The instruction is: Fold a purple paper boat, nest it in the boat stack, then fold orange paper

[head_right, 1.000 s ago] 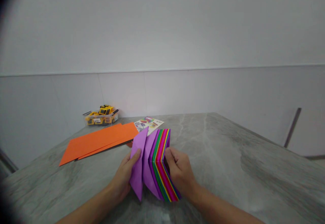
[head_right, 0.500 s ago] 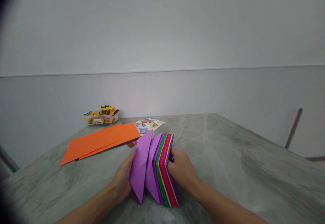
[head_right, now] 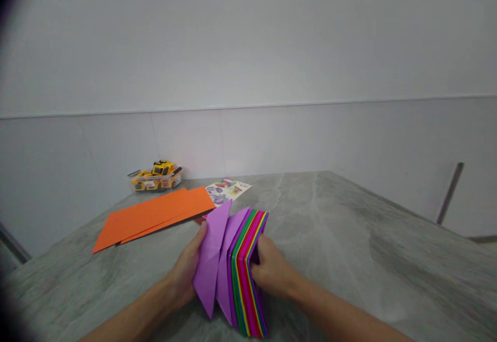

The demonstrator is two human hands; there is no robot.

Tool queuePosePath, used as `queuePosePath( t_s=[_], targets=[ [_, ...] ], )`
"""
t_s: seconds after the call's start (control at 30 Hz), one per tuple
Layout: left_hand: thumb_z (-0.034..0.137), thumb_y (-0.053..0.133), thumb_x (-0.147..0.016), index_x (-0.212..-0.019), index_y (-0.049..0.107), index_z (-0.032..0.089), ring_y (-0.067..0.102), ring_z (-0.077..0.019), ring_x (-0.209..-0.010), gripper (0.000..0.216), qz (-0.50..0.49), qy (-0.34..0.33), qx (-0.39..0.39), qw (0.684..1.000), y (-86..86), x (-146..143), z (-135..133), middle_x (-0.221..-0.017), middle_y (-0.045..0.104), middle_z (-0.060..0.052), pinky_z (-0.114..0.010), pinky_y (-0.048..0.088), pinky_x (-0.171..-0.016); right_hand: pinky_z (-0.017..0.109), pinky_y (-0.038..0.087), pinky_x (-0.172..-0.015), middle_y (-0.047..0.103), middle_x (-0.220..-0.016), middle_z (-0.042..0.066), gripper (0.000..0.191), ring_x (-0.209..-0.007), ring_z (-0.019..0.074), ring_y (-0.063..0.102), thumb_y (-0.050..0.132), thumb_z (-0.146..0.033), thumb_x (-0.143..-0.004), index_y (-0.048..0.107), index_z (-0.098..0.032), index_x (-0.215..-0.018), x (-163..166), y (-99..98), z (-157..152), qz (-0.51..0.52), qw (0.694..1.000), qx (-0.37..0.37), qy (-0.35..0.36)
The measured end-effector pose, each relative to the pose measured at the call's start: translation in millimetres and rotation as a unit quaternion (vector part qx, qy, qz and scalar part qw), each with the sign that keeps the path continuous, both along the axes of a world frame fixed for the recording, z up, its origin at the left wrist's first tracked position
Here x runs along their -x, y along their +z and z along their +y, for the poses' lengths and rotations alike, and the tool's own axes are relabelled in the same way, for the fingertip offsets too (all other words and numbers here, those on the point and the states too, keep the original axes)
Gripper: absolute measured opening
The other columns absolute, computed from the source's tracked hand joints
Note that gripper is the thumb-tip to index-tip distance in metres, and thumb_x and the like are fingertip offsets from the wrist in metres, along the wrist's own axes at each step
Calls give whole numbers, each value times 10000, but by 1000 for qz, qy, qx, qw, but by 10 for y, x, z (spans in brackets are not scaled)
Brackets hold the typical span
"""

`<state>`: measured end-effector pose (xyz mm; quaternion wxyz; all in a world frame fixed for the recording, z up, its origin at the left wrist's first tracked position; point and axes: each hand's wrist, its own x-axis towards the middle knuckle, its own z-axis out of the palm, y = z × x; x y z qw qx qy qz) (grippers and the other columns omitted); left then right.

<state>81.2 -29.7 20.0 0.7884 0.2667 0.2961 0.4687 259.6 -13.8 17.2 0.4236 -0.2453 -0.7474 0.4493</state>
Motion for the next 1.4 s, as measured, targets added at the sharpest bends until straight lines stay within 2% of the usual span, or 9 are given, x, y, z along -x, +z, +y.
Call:
queuePosePath(
  t_s=[0.3, 0.57, 0.7, 0.77, 0.87, 0.97, 1.13, 1.27, 1.4],
  targets=[
    [572, 510, -852, -1189, 590, 73, 654, -294, -1029, 608, 19, 7, -13, 1000, 13, -4, -43, -1035, 720, -151, -407, 488, -936, 444, 469, -967, 633, -1195, 118, 667, -1083, 302, 601, 801, -108, -588, 564, -163, -1208, -1, -20, -36, 16, 999, -12, 33],
    [616, 464, -850, -1209, 580, 77, 637, -298, -1064, 659, 22, -10, 4, 1000, 20, -84, -135, -1062, 710, -157, -426, 473, -962, 422, 502, -915, 666, -1118, 110, 556, -1011, 295, 629, 772, -102, -606, 600, -151, -1132, 19, -86, -83, 10, 1000, -20, 10],
    [611, 440, -862, -1204, 594, 98, 580, -307, -1151, 636, 81, 13, -49, 995, 31, -56, -98, -1157, 670, -152, -456, 425, -1015, 407, 508, -895, 689, -1064, 88, 482, -962, 280, 645, 734, -97, -623, 624, -158, -1089, 41, -99, -74, 6, 999, -42, -12],
    [557, 469, -875, -1217, 594, 137, 511, -285, -1233, 556, 160, 102, -143, 971, 46, -4, -45, -1254, 619, -120, -435, 355, -1079, 408, 508, -885, 691, -1061, 85, 465, -954, 280, 646, 700, -90, -635, 624, -161, -1088, 45, -98, -56, 0, 998, -60, -33],
    [464, 494, -894, -1277, 552, 197, 340, -238, -1360, 470, 309, 248, -292, 870, 71, 75, 13, -1409, 485, -60, -386, 187, -1160, 403, 512, -866, 690, -1060, 86, 427, -939, 277, 645, 645, -82, -652, 626, -164, -1070, 35, -96, -32, -13, 994, -96, -45],
    [444, 414, -932, -1344, 475, 224, 233, -211, -1406, 472, 378, 270, -339, 818, 81, 98, 7, -1481, 385, -32, -375, 129, -1172, 387, 511, -854, 690, -1037, 86, 382, -925, 268, 644, 611, -83, -659, 627, -159, -1033, 16, -95, -29, -28, 990, -134, -33],
    [427, 358, -953, -1329, 475, 245, 264, -211, -1391, 434, 374, 226, -347, 830, 89, 71, -66, -1453, 423, -13, -373, 199, -1153, 371, 517, -781, 700, -924, 81, 338, -846, 262, 652, 536, -88, -652, 613, -156, -974, -21, -75, -85, -53, 979, -192, -51],
    [426, 378, -946, -1287, 505, 269, 313, -217, -1364, 396, 334, 189, -323, 865, 86, 84, -84, -1426, 451, 7, -375, 188, -1151, 341, 524, -714, 695, -859, 69, 313, -758, 238, 649, 493, -97, -636, 598, -157, -925, -44, -52, -128, -63, 979, -188, -45],
    [430, 386, -939, -1290, 501, 269, 339, -245, -1348, 402, 293, 171, -306, 890, 68, 99, -64, -1421, 455, -4, -410, 213, -1136, 367, 516, -786, 695, -943, 91, 342, -841, 256, 648, 499, -119, -649, 588, -149, -978, -45, -44, -123, -33, 984, -174, -27]
  ],
)
